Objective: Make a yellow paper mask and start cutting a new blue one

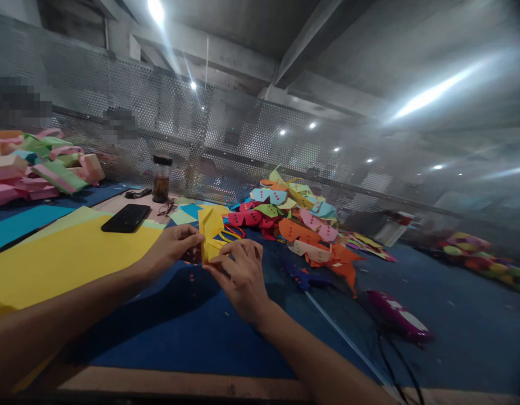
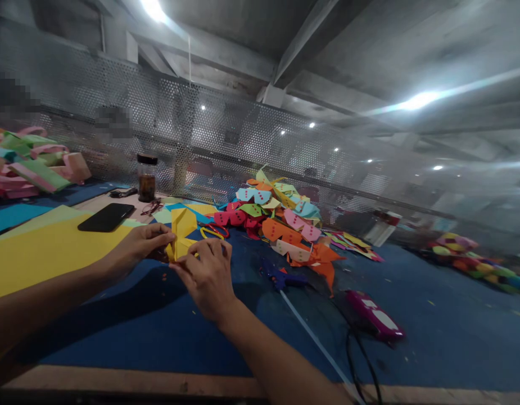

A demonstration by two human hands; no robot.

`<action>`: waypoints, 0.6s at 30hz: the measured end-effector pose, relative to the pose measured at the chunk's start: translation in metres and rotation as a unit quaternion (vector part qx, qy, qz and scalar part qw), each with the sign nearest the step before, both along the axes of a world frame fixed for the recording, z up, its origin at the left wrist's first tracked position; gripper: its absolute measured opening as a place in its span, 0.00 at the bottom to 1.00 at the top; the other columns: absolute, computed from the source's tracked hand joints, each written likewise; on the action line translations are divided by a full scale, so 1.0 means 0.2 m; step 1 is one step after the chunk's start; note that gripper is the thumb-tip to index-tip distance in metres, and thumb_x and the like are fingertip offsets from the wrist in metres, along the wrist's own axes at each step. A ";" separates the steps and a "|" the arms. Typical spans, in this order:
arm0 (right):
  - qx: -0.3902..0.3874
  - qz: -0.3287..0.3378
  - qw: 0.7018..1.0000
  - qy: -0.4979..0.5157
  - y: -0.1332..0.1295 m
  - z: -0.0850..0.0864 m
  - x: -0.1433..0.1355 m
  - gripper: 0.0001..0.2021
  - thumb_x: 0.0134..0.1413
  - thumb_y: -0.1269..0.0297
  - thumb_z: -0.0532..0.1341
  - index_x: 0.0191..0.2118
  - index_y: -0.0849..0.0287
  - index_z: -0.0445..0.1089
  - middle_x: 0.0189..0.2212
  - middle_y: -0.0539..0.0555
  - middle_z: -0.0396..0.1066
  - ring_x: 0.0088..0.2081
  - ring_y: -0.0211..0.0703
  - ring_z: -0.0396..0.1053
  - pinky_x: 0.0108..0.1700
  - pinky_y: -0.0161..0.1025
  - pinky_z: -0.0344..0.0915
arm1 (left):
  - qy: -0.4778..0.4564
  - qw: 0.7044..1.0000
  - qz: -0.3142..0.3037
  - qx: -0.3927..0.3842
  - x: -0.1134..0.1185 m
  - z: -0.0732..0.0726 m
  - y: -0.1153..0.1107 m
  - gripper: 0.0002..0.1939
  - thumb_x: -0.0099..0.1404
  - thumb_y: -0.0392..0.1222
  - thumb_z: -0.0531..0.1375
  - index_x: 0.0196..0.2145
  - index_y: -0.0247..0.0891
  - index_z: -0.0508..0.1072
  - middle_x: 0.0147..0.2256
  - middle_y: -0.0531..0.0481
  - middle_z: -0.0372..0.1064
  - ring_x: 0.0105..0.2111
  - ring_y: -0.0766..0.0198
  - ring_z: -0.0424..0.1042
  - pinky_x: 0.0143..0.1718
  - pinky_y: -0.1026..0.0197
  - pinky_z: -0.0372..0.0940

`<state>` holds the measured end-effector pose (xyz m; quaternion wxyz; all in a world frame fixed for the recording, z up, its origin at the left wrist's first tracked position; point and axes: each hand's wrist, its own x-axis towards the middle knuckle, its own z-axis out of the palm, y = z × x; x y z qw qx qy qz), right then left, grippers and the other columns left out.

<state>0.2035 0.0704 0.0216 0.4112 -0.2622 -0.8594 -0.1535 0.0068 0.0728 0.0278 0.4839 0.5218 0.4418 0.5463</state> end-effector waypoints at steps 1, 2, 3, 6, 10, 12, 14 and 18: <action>-0.003 -0.003 1.000 0.003 0.00 0.00 0.00 0.09 0.62 0.55 0.63 0.36 0.52 0.76 0.37 0.52 0.73 0.45 0.47 0.63 0.50 0.47 0.52 | 0.002 1.000 0.001 -0.001 0.00 0.00 0.00 0.15 0.55 0.52 0.67 0.30 0.37 0.71 0.22 0.55 0.69 0.22 0.67 0.69 0.27 0.63 0.66; -0.005 -0.006 1.000 0.006 0.00 0.00 0.00 0.09 0.62 0.55 0.63 0.36 0.52 0.76 0.38 0.52 0.73 0.46 0.48 0.63 0.50 0.48 0.52 | 0.007 1.000 0.004 -0.001 0.00 0.00 0.00 0.15 0.55 0.52 0.67 0.30 0.37 0.71 0.22 0.55 0.69 0.23 0.67 0.69 0.28 0.62 0.66; -0.008 -0.010 1.000 0.007 0.00 0.00 0.00 0.09 0.62 0.54 0.63 0.36 0.53 0.76 0.38 0.53 0.73 0.46 0.48 0.63 0.50 0.48 0.52 | 0.011 1.000 0.006 -0.001 0.00 0.01 -0.01 0.15 0.54 0.52 0.67 0.29 0.37 0.71 0.22 0.55 0.69 0.23 0.66 0.69 0.28 0.62 0.66; -0.009 -0.017 1.000 0.013 0.00 0.00 0.00 0.09 0.62 0.55 0.64 0.35 0.53 0.75 0.38 0.53 0.72 0.46 0.48 0.62 0.50 0.48 0.52 | 0.026 1.000 0.011 -0.001 0.01 0.01 -0.01 0.15 0.55 0.52 0.67 0.29 0.37 0.71 0.22 0.54 0.69 0.23 0.66 0.69 0.28 0.62 0.66; -0.004 -0.024 1.000 0.006 -0.01 0.01 -0.01 0.08 0.64 0.58 0.62 0.36 0.54 0.74 0.38 0.53 0.72 0.45 0.48 0.62 0.50 0.49 0.52 | 0.029 1.000 0.005 0.008 0.01 0.00 0.00 0.15 0.56 0.52 0.66 0.28 0.37 0.71 0.22 0.55 0.69 0.23 0.66 0.70 0.29 0.61 0.68; -0.002 -0.030 1.000 -0.004 -0.01 0.01 -0.01 0.08 0.65 0.59 0.61 0.36 0.54 0.74 0.38 0.53 0.72 0.45 0.48 0.62 0.50 0.49 0.52 | 0.027 1.000 0.001 0.013 0.01 -0.01 0.00 0.15 0.56 0.52 0.66 0.29 0.37 0.71 0.22 0.55 0.69 0.23 0.66 0.70 0.30 0.61 0.68; 0.001 -0.035 0.999 -0.015 -0.01 0.01 -0.01 0.08 0.65 0.60 0.60 0.36 0.54 0.74 0.38 0.53 0.72 0.45 0.47 0.62 0.50 0.48 0.52 | 0.028 1.000 -0.001 0.012 0.01 0.00 0.00 0.15 0.57 0.52 0.66 0.29 0.37 0.71 0.23 0.55 0.70 0.24 0.66 0.70 0.30 0.61 0.68; 0.009 -0.045 0.998 -0.039 -0.02 0.01 0.00 0.08 0.65 0.60 0.60 0.36 0.55 0.74 0.38 0.53 0.71 0.45 0.47 0.61 0.50 0.47 0.52 | 0.030 1.000 -0.005 0.009 0.01 0.01 -0.01 0.16 0.57 0.52 0.66 0.29 0.37 0.71 0.22 0.55 0.70 0.23 0.67 0.70 0.29 0.62 0.67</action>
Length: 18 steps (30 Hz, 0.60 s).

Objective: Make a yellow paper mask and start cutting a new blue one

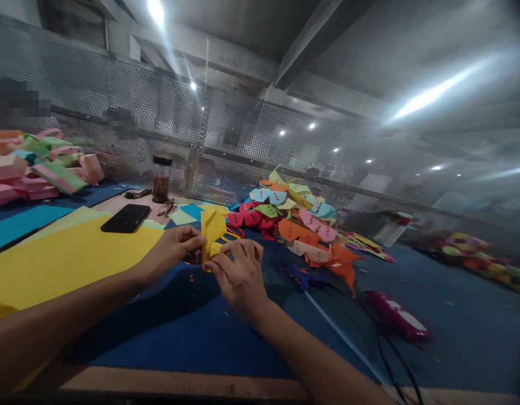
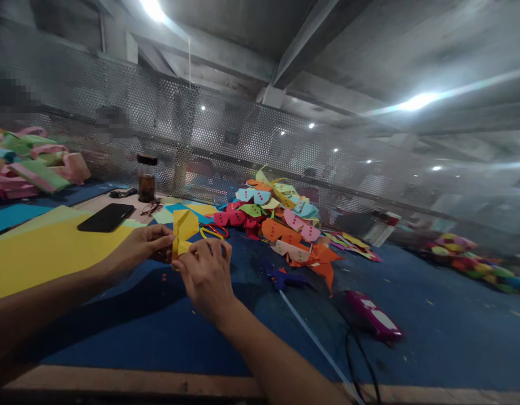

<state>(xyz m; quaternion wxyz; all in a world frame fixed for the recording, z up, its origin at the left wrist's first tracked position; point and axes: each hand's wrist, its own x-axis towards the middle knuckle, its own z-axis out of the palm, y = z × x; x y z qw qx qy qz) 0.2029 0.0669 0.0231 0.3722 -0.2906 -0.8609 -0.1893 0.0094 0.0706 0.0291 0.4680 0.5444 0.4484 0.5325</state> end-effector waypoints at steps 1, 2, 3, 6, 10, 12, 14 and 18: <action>0.002 -0.001 1.000 -0.003 0.00 0.00 0.00 0.08 0.65 0.60 0.60 0.36 0.55 0.74 0.38 0.53 0.71 0.45 0.47 0.61 0.50 0.47 0.52 | -0.001 1.000 0.000 0.001 0.00 0.00 0.00 0.16 0.56 0.52 0.66 0.29 0.37 0.71 0.22 0.55 0.70 0.23 0.67 0.70 0.29 0.62 0.67; 0.004 -0.003 1.000 -0.006 0.00 0.00 0.00 0.08 0.66 0.60 0.60 0.36 0.55 0.73 0.38 0.53 0.71 0.45 0.47 0.61 0.50 0.47 0.53 | -0.002 1.000 0.001 0.001 0.00 0.01 0.00 0.16 0.56 0.52 0.67 0.29 0.37 0.71 0.22 0.55 0.70 0.23 0.67 0.70 0.29 0.62 0.67; 0.007 -0.003 1.000 -0.007 0.00 0.00 0.00 0.08 0.65 0.60 0.60 0.36 0.55 0.73 0.38 0.53 0.71 0.45 0.47 0.61 0.50 0.48 0.53 | -0.002 1.000 0.001 0.001 0.00 0.01 -0.01 0.16 0.55 0.52 0.67 0.29 0.37 0.72 0.23 0.55 0.71 0.24 0.67 0.70 0.29 0.62 0.67; 0.008 -0.003 1.000 -0.010 0.00 0.00 0.00 0.08 0.65 0.60 0.60 0.36 0.56 0.73 0.38 0.53 0.71 0.45 0.48 0.61 0.50 0.48 0.53 | -0.008 1.000 0.002 0.002 0.01 0.02 -0.01 0.17 0.53 0.53 0.69 0.29 0.36 0.73 0.24 0.54 0.72 0.25 0.66 0.71 0.29 0.62 0.67; -0.005 0.001 1.000 0.010 -0.01 0.00 0.00 0.07 0.64 0.60 0.61 0.36 0.55 0.74 0.37 0.53 0.71 0.45 0.48 0.61 0.50 0.48 0.53 | -0.025 1.000 0.000 -0.003 0.00 0.02 0.00 0.17 0.52 0.52 0.69 0.28 0.36 0.72 0.22 0.55 0.71 0.23 0.67 0.70 0.30 0.63 0.67; -0.014 0.008 0.999 0.036 0.00 0.00 -0.01 0.07 0.64 0.60 0.62 0.36 0.55 0.74 0.38 0.53 0.71 0.45 0.48 0.62 0.50 0.48 0.53 | -0.031 0.999 0.007 -0.007 0.00 0.02 0.00 0.17 0.52 0.52 0.69 0.27 0.36 0.72 0.22 0.55 0.70 0.23 0.68 0.69 0.29 0.63 0.66; -0.022 0.014 0.998 0.064 0.00 0.01 -0.01 0.07 0.64 0.60 0.62 0.36 0.54 0.75 0.38 0.53 0.71 0.45 0.47 0.62 0.50 0.47 0.54 | -0.036 0.999 0.012 -0.013 0.00 0.01 0.01 0.17 0.52 0.51 0.69 0.26 0.36 0.71 0.21 0.56 0.69 0.22 0.69 0.69 0.28 0.63 0.66; -0.037 0.006 0.997 0.073 0.00 0.01 -0.01 0.07 0.64 0.59 0.62 0.37 0.53 0.76 0.39 0.54 0.71 0.45 0.48 0.62 0.48 0.46 0.56 | -0.039 0.999 0.011 -0.021 0.00 0.01 0.01 0.17 0.51 0.51 0.70 0.26 0.36 0.71 0.20 0.57 0.68 0.20 0.68 0.68 0.27 0.63 0.66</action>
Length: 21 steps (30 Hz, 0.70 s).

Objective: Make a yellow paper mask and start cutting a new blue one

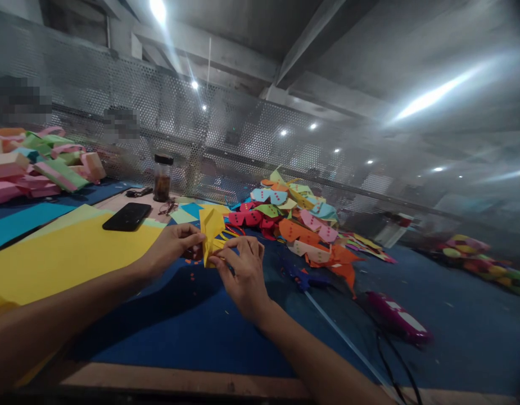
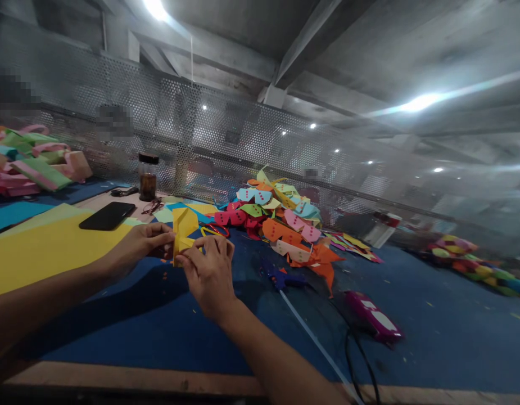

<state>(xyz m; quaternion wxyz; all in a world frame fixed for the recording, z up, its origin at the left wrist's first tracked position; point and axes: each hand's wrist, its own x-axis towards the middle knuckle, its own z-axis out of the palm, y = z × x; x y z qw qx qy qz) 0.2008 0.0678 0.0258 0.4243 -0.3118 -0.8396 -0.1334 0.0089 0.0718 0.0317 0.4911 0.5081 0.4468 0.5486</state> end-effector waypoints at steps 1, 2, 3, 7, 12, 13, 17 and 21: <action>-0.003 -0.002 1.000 -0.003 0.00 0.00 0.00 0.07 0.64 0.59 0.62 0.36 0.53 0.76 0.39 0.54 0.71 0.45 0.48 0.62 0.48 0.46 0.56 | 0.001 1.000 -0.001 -0.001 0.00 0.00 0.00 0.17 0.50 0.52 0.70 0.26 0.36 0.70 0.19 0.57 0.68 0.20 0.68 0.69 0.27 0.63 0.66; -0.005 -0.004 1.000 -0.006 0.00 0.00 0.00 0.07 0.63 0.59 0.62 0.36 0.52 0.76 0.39 0.53 0.71 0.45 0.48 0.62 0.49 0.46 0.56 | 0.003 1.000 -0.001 -0.003 0.00 0.00 0.00 0.18 0.50 0.52 0.70 0.26 0.36 0.71 0.20 0.57 0.68 0.20 0.68 0.69 0.27 0.63 0.66; -0.007 -0.004 1.000 -0.008 0.00 0.00 0.00 0.07 0.63 0.59 0.62 0.35 0.52 0.76 0.39 0.53 0.71 0.46 0.48 0.62 0.49 0.46 0.56 | 0.006 1.000 -0.002 -0.003 0.00 0.00 0.00 0.18 0.50 0.52 0.70 0.26 0.36 0.71 0.20 0.57 0.68 0.20 0.68 0.69 0.27 0.63 0.66; -0.007 -0.001 1.000 -0.006 -0.01 0.00 0.00 0.07 0.61 0.57 0.64 0.34 0.52 0.76 0.40 0.53 0.70 0.46 0.48 0.61 0.50 0.47 0.54 | 0.019 1.000 -0.011 0.011 0.00 0.00 0.00 0.20 0.51 0.55 0.70 0.28 0.36 0.72 0.21 0.55 0.70 0.21 0.67 0.70 0.28 0.63 0.67; 0.005 -0.001 1.000 -0.014 -0.01 0.00 0.00 0.06 0.62 0.59 0.64 0.35 0.51 0.77 0.38 0.53 0.70 0.45 0.48 0.61 0.50 0.48 0.53 | 0.038 0.999 -0.018 0.028 0.00 0.00 -0.01 0.20 0.51 0.56 0.69 0.28 0.36 0.73 0.22 0.54 0.71 0.22 0.67 0.70 0.29 0.62 0.67; 0.007 -0.004 1.000 -0.016 -0.01 0.00 0.00 0.06 0.62 0.59 0.63 0.35 0.51 0.77 0.38 0.53 0.70 0.45 0.48 0.61 0.50 0.48 0.53 | 0.039 0.999 -0.021 0.031 0.00 0.00 -0.01 0.20 0.51 0.56 0.69 0.29 0.36 0.73 0.22 0.54 0.71 0.23 0.67 0.70 0.30 0.62 0.67; 0.010 -0.005 1.000 -0.013 -0.02 0.00 0.00 0.06 0.63 0.60 0.63 0.36 0.51 0.76 0.38 0.53 0.70 0.45 0.48 0.61 0.49 0.48 0.54 | 0.044 0.998 -0.020 0.032 0.00 0.01 -0.02 0.20 0.51 0.56 0.69 0.28 0.36 0.73 0.22 0.54 0.71 0.23 0.66 0.70 0.29 0.61 0.67; 0.007 -0.005 1.000 -0.019 -0.02 -0.01 0.00 0.06 0.63 0.60 0.62 0.36 0.51 0.76 0.38 0.53 0.70 0.45 0.48 0.61 0.50 0.48 0.53 | 0.042 0.998 -0.020 0.032 0.01 0.00 -0.02 0.19 0.51 0.55 0.69 0.28 0.36 0.73 0.22 0.54 0.71 0.23 0.66 0.70 0.29 0.61 0.67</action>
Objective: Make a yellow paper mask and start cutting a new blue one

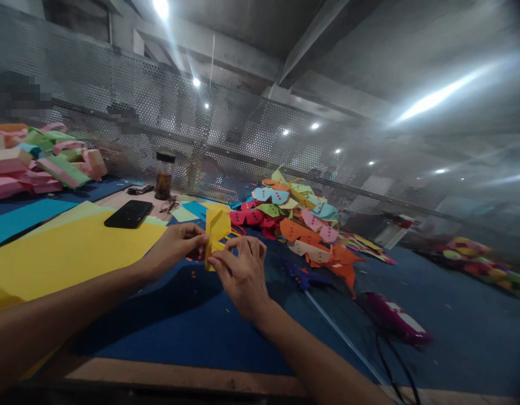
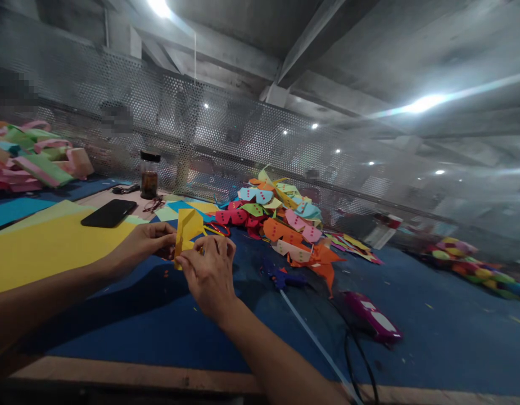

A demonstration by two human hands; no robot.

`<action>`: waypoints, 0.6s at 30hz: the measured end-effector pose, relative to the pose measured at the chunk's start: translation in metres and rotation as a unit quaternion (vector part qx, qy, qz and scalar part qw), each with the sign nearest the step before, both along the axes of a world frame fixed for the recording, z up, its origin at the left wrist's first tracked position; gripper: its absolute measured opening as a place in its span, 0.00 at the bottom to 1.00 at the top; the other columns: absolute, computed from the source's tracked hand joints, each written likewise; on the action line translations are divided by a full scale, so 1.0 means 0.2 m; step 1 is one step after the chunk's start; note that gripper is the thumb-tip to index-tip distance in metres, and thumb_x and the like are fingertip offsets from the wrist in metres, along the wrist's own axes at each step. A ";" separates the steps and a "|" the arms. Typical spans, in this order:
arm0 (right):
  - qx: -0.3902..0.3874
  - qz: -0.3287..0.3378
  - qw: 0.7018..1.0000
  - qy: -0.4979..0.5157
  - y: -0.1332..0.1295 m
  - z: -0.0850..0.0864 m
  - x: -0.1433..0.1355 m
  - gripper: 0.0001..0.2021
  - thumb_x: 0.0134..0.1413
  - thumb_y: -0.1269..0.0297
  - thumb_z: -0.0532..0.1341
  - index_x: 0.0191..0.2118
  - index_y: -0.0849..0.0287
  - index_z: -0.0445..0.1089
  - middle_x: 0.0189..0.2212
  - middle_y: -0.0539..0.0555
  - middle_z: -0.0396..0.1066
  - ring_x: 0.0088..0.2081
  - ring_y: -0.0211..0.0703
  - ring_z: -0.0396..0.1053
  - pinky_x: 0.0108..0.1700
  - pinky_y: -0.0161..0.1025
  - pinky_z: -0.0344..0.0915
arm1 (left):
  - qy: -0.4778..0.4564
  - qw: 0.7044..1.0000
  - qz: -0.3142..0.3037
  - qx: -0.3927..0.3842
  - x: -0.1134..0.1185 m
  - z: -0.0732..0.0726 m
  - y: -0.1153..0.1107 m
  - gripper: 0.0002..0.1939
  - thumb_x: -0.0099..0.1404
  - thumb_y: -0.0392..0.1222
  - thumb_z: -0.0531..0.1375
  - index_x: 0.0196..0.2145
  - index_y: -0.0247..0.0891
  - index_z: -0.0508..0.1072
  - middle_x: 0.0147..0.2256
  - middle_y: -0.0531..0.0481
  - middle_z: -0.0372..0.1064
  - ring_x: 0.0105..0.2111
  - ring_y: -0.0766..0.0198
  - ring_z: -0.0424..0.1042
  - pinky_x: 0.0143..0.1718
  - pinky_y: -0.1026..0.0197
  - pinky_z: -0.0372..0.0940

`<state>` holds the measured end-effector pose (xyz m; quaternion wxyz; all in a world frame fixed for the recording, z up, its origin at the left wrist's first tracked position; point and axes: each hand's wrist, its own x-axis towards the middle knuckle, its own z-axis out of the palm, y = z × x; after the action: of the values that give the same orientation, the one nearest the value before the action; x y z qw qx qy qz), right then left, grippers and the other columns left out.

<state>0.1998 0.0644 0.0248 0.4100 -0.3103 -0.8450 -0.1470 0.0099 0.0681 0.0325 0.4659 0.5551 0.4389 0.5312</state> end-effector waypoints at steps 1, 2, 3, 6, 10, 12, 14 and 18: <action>-0.002 -0.002 1.000 -0.003 0.00 0.00 0.00 0.06 0.63 0.60 0.63 0.36 0.51 0.76 0.38 0.53 0.70 0.45 0.48 0.61 0.50 0.48 0.53 | -0.002 1.000 -0.002 0.002 0.00 0.00 0.00 0.18 0.51 0.54 0.69 0.28 0.36 0.73 0.22 0.54 0.71 0.23 0.66 0.70 0.29 0.61 0.67; -0.003 -0.003 1.000 -0.005 0.00 0.00 0.00 0.06 0.63 0.60 0.63 0.35 0.52 0.76 0.38 0.53 0.70 0.45 0.48 0.61 0.50 0.48 0.53 | -0.003 1.000 -0.003 0.004 0.00 0.00 0.00 0.18 0.52 0.54 0.69 0.28 0.36 0.73 0.22 0.54 0.71 0.23 0.67 0.70 0.30 0.62 0.67; -0.004 -0.006 1.000 -0.006 0.00 0.00 0.00 0.06 0.62 0.59 0.63 0.35 0.52 0.76 0.38 0.53 0.70 0.45 0.48 0.60 0.50 0.48 0.53 | -0.004 1.000 -0.004 0.006 0.00 -0.01 0.00 0.17 0.53 0.53 0.69 0.28 0.36 0.73 0.22 0.54 0.71 0.23 0.67 0.70 0.30 0.62 0.67; -0.006 -0.012 1.000 -0.010 0.01 -0.01 0.00 0.06 0.61 0.58 0.64 0.35 0.52 0.76 0.39 0.54 0.70 0.46 0.49 0.61 0.50 0.48 0.54 | 0.000 1.000 -0.004 0.012 0.00 -0.01 0.00 0.15 0.55 0.52 0.68 0.28 0.37 0.74 0.22 0.54 0.72 0.23 0.67 0.70 0.30 0.62 0.68; -0.013 -0.019 1.000 -0.014 0.01 -0.01 0.00 0.06 0.60 0.58 0.65 0.34 0.53 0.76 0.40 0.54 0.70 0.46 0.49 0.61 0.51 0.49 0.54 | 0.004 1.000 -0.013 0.013 0.00 -0.02 0.00 0.14 0.56 0.51 0.67 0.29 0.37 0.75 0.23 0.53 0.72 0.24 0.66 0.71 0.31 0.61 0.68; -0.016 -0.020 1.000 -0.013 0.02 -0.02 0.00 0.06 0.60 0.59 0.65 0.34 0.53 0.76 0.39 0.54 0.70 0.46 0.48 0.61 0.51 0.49 0.53 | 0.006 1.000 -0.018 0.017 0.00 -0.02 0.00 0.14 0.57 0.51 0.67 0.30 0.37 0.75 0.25 0.53 0.73 0.25 0.66 0.72 0.31 0.61 0.69; -0.018 -0.020 1.000 -0.013 0.02 -0.02 0.00 0.06 0.60 0.59 0.65 0.34 0.53 0.75 0.39 0.53 0.69 0.46 0.48 0.61 0.51 0.48 0.53 | 0.010 1.000 -0.019 0.019 0.00 -0.03 0.00 0.14 0.57 0.50 0.67 0.31 0.37 0.76 0.26 0.52 0.74 0.26 0.65 0.73 0.32 0.60 0.70; -0.022 -0.028 0.999 -0.021 0.02 -0.01 0.00 0.05 0.60 0.61 0.64 0.33 0.54 0.75 0.39 0.54 0.69 0.46 0.49 0.60 0.51 0.48 0.53 | 0.030 0.999 -0.021 0.037 0.01 -0.02 0.00 0.13 0.56 0.49 0.67 0.32 0.37 0.76 0.28 0.51 0.75 0.28 0.63 0.75 0.33 0.59 0.71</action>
<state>0.2004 0.0676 0.0220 0.3811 -0.3395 -0.8474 -0.1464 0.0111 0.0680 0.0282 0.4425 0.5967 0.4216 0.5200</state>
